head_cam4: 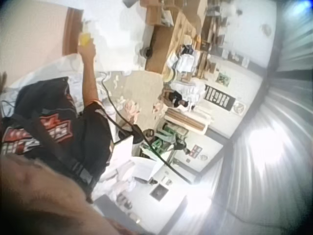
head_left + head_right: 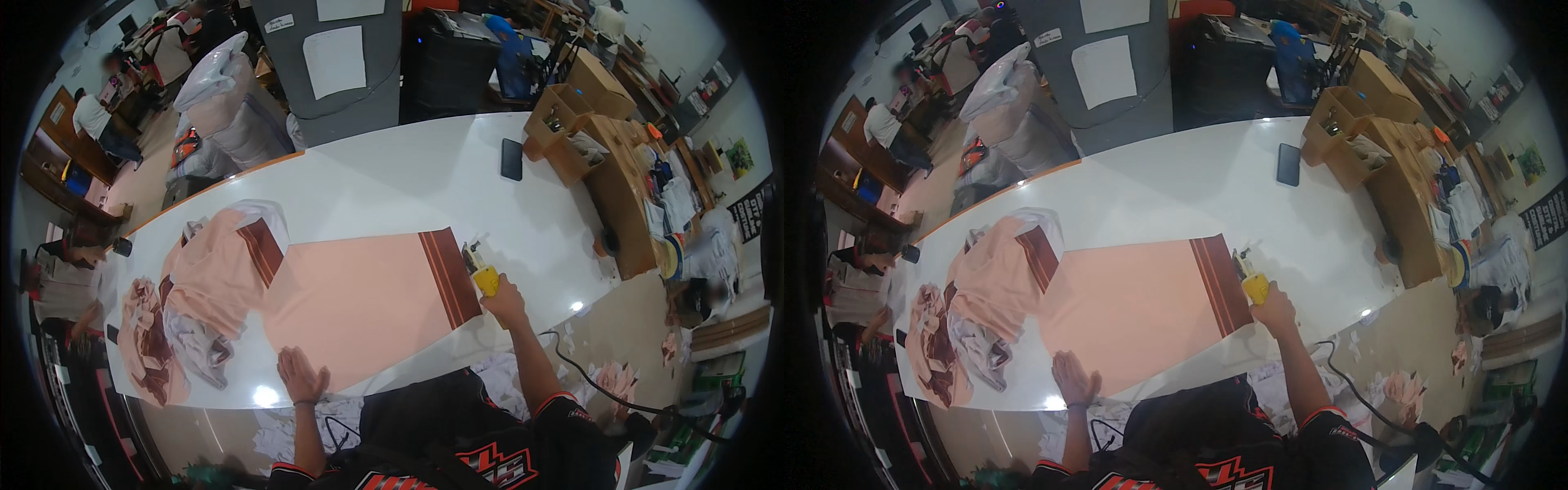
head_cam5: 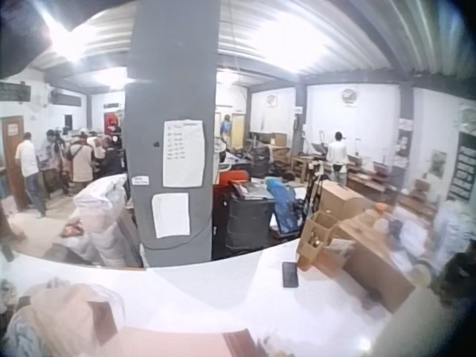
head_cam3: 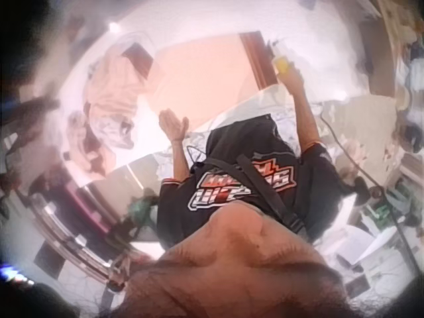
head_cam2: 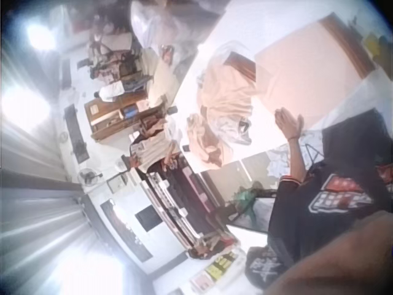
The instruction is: The person cuts a large piece of light pink fabric with maroon stripes on a white table using a yellow electric cutter. They repeatedly unfold, smooth, and trim the fabric into a curved shape, then fold and restack the cut pieces.
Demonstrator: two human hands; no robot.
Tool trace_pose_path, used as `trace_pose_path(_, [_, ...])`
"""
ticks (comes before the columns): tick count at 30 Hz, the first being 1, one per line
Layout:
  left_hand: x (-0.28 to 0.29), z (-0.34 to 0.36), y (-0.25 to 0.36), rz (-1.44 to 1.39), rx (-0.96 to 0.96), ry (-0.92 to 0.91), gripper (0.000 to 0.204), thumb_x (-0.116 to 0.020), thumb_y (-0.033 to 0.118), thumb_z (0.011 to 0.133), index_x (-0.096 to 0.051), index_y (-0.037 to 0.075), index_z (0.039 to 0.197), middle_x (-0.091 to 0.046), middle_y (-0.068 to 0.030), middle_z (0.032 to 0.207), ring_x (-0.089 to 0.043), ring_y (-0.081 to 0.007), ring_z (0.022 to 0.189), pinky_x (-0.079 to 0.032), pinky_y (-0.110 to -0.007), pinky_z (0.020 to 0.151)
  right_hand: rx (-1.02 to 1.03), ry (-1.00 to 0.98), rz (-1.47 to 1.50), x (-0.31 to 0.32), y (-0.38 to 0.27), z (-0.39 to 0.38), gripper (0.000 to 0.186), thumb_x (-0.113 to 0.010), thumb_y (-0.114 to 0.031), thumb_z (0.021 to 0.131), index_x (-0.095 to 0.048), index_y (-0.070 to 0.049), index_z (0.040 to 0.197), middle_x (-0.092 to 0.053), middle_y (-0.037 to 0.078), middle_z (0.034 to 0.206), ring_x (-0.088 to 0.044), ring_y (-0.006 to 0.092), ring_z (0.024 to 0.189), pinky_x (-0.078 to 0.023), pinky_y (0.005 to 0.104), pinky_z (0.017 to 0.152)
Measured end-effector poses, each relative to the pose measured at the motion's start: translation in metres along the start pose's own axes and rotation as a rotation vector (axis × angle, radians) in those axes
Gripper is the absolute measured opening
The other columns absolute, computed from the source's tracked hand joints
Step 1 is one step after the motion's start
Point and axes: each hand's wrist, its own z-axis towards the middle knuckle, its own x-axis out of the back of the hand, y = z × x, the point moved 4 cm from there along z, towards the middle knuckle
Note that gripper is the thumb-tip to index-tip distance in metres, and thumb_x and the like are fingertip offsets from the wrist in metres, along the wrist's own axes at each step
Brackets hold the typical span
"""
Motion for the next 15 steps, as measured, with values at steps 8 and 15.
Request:
trace_pose_path(8, [0.003,0.003,0.003,0.023,-0.064,0.071,0.101,-0.07,0.061,0.086,-0.037,-0.002,0.157,-0.034,-0.032,0.161,-0.027,-0.0526,0.151,-0.02,-0.064,0.124,0.042,0.021,-0.027,0.007,-0.041,0.062,0.06,-0.081,-0.032,0.077,-0.055,-0.004,0.124,-0.072,0.024,0.112,-0.072,0.0449,0.107,-0.059,0.0524,0.091])
trace_pose_path(15, [0.008,0.005,0.005,-0.053,-0.087,0.134,0.096,-0.069,0.061,0.087,-0.041,-0.007,0.149,-0.037,-0.0353,0.155,-0.033,-0.0562,0.144,-0.025,-0.066,0.12,0.089,0.066,-0.033,0.006,-0.06,0.121,0.063,-0.083,-0.037,0.073,-0.059,-0.005,0.122,-0.073,0.024,0.112,-0.071,0.045,0.107,-0.059,0.0526,0.091])
